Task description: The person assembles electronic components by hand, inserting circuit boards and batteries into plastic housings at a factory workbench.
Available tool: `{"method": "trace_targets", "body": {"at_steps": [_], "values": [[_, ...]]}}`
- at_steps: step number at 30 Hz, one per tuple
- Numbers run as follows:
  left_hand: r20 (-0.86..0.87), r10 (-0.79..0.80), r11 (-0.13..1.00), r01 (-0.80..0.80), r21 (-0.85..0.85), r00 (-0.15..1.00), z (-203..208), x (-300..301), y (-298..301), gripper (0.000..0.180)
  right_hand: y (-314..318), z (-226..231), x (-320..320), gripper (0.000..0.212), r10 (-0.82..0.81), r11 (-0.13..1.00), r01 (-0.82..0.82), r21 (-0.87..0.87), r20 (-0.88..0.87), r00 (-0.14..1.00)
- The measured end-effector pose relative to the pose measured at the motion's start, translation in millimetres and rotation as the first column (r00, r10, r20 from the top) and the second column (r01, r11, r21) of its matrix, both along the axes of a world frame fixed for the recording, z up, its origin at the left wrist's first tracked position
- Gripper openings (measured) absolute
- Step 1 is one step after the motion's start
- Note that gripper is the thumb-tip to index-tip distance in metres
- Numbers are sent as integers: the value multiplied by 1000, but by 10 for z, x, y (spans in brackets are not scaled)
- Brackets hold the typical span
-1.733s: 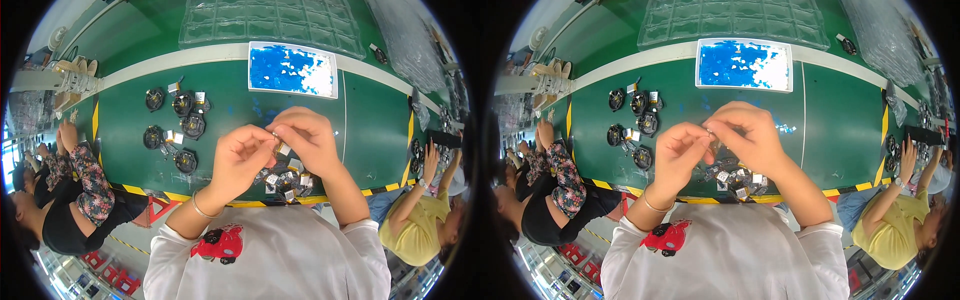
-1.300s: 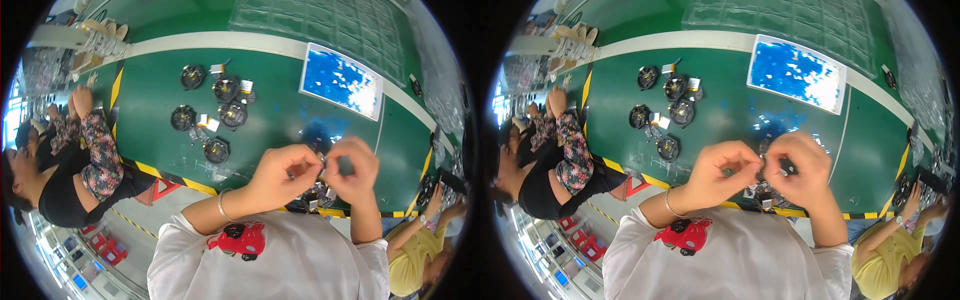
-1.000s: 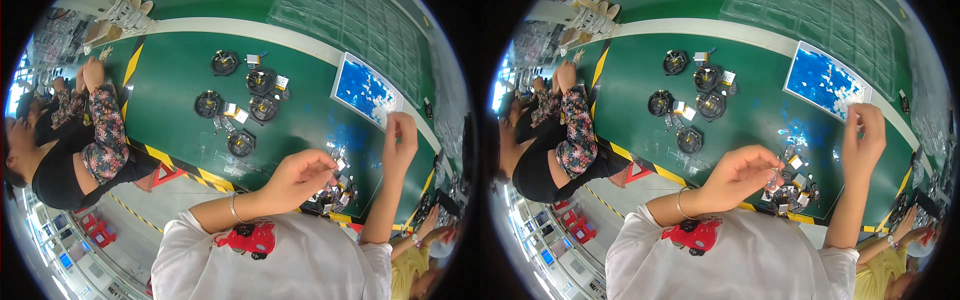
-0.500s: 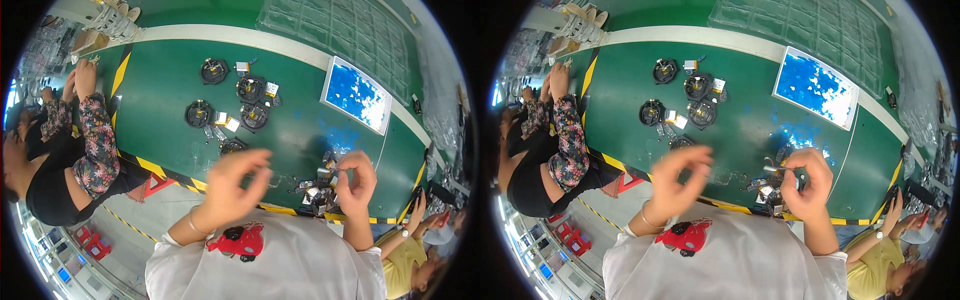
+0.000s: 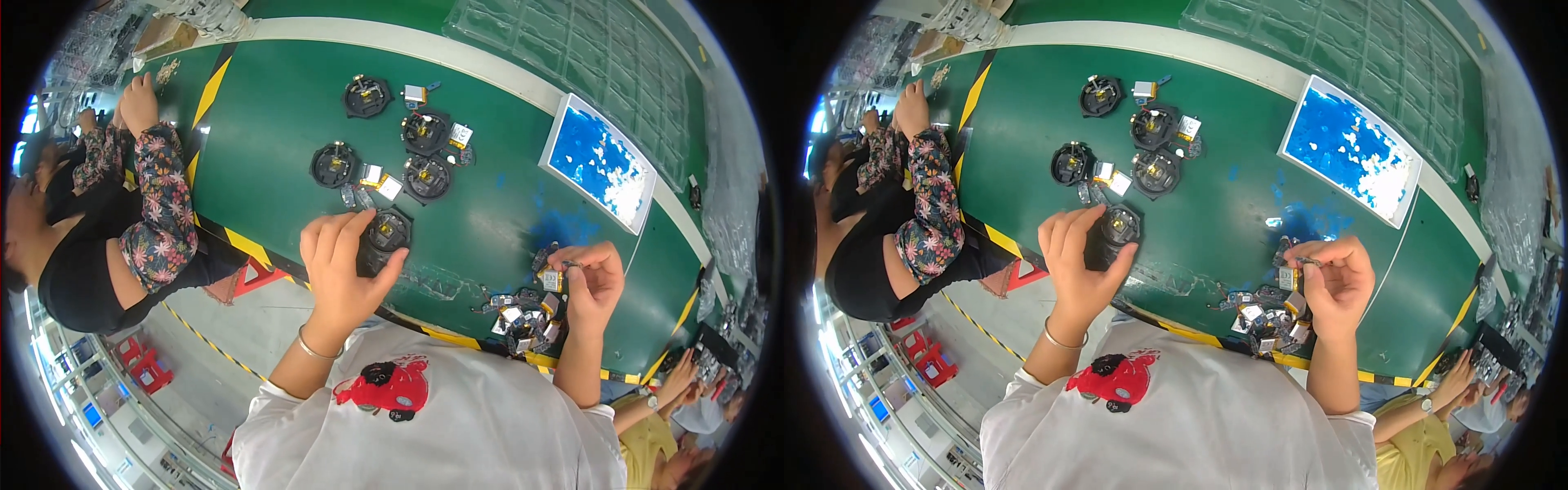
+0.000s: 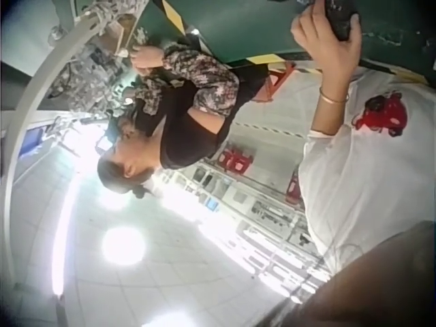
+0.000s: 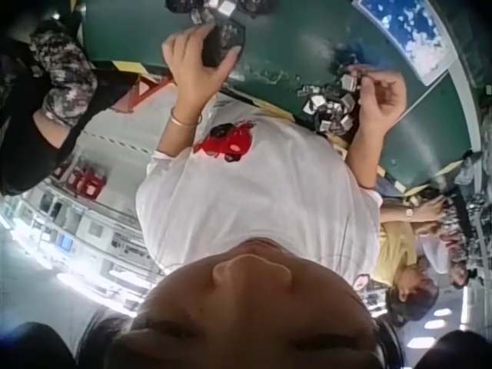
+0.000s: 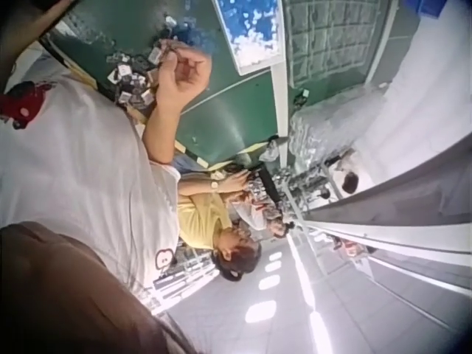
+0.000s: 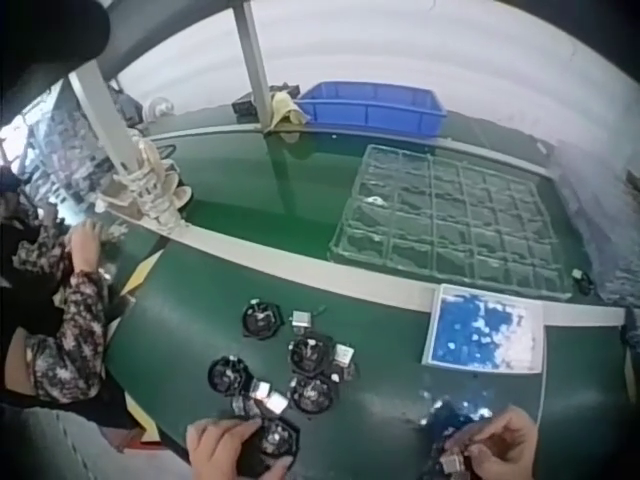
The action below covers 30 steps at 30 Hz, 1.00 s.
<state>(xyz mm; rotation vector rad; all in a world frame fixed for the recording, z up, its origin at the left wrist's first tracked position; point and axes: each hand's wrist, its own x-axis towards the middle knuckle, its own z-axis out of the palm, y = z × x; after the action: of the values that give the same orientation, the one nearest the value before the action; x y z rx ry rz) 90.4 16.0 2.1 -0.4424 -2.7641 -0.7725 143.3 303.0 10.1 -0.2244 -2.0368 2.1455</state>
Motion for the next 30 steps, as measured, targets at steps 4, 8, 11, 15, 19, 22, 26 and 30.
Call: {"method": "trace_targets", "body": {"at_steps": [4,8,11,15,19,22,26,30], "values": [[-22,8,1000,-9,-27,1000,-42,-41,100,53,59,-11,43,10,-21,999,21,-40,7,1000],[-27,7,999,-8,-35,1000,-12,-56,137,52,77,13,67,11,5,1000,-5,-24,0,1000],[-26,13,1000,-12,22,1000,0,-48,98,46,107,-12,85,12,38,999,-38,4,-22,999],[-52,54,998,-54,9,997,1,-38,-33,39,84,-1,77,12,72,997,-70,35,-39,997],[-83,107,994,-109,-21,991,-4,-101,-123,31,74,-27,89,18,63,998,-63,9,-73,995],[-125,77,993,-87,-77,989,-26,-187,-167,31,78,-14,96,18,68,997,-64,47,-71,995],[-83,21,990,-33,-137,996,-53,-236,-104,35,84,-47,107,12,62,994,-59,96,-28,998],[-71,22,980,-36,-198,997,-9,-200,-71,36,74,-52,107,17,37,996,-36,80,-11,999]]}}
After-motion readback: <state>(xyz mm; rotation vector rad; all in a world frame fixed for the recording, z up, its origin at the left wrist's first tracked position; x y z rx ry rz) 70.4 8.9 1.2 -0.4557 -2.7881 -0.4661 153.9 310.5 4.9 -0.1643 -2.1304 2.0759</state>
